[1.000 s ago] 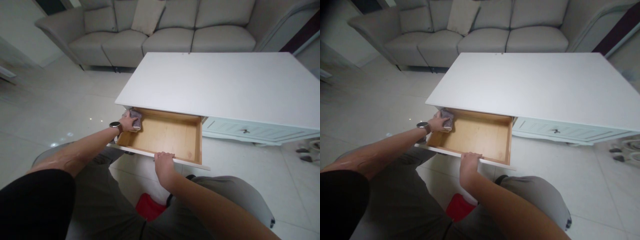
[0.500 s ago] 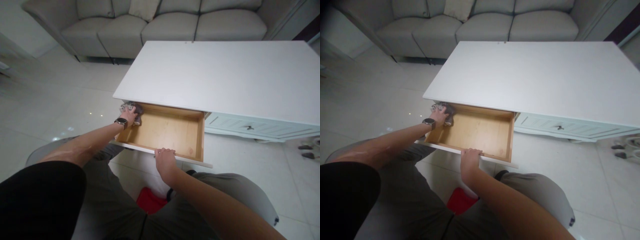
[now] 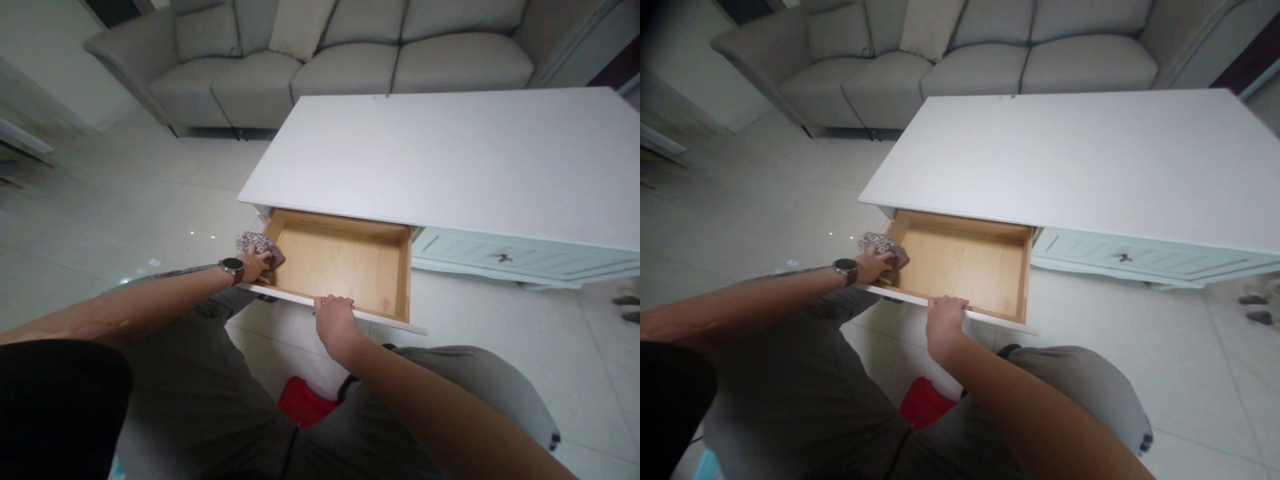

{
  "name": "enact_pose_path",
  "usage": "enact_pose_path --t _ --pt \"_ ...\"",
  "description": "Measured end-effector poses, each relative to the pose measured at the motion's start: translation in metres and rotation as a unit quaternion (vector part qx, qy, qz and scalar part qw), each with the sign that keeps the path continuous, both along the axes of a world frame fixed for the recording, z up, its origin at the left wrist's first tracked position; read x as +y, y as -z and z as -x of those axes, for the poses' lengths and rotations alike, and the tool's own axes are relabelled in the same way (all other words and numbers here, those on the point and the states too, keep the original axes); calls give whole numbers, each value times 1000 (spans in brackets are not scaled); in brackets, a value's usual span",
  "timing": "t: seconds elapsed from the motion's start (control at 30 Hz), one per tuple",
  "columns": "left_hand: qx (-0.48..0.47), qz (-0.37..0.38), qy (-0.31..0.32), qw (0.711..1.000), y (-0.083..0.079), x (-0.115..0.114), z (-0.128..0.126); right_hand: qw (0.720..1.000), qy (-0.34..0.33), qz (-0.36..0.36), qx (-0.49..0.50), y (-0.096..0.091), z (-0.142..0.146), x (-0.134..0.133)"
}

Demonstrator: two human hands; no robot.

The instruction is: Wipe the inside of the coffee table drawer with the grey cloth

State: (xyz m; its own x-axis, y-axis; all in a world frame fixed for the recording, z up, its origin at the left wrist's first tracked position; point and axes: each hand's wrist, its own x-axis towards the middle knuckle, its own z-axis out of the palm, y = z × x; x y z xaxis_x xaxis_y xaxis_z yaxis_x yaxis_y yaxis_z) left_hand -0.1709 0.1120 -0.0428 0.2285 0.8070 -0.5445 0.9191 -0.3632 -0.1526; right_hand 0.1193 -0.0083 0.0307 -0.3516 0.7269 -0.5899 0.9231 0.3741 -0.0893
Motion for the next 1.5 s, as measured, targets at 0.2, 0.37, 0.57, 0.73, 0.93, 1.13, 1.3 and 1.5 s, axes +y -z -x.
enact_pose_path --t 0.2,0.37,0.57,0.73,0.93,1.13,1.3,1.5 --pt "-54 -50 13 997 -11 8 12 1000 0 -17 -1 1 -2 -2" --pt "-80 -115 -131 981 -32 17 5 1000 -7 -26 -10 2 -3 -3" --pt "-105 -209 -75 969 -65 22 -20 1000 -9 -27 -11 4 -1 -3" --pt "-127 -113 1 985 -39 10 -65 999 -10 -27 -25 4 2 -2" --pt "-67 34 130 989 29 5 -103 999 -16 -34 -24 5 3 -2" --pt "-104 -1 223 969 54 22 -115 999 -16 -45 -11 8 1 -1" --pt "-131 -22 194 972 63 27 -124 999 -22 -31 -17 6 3 1" --pt "-294 -84 -81 949 55 42 -122 999 -22 -22 -12 0 4 2"
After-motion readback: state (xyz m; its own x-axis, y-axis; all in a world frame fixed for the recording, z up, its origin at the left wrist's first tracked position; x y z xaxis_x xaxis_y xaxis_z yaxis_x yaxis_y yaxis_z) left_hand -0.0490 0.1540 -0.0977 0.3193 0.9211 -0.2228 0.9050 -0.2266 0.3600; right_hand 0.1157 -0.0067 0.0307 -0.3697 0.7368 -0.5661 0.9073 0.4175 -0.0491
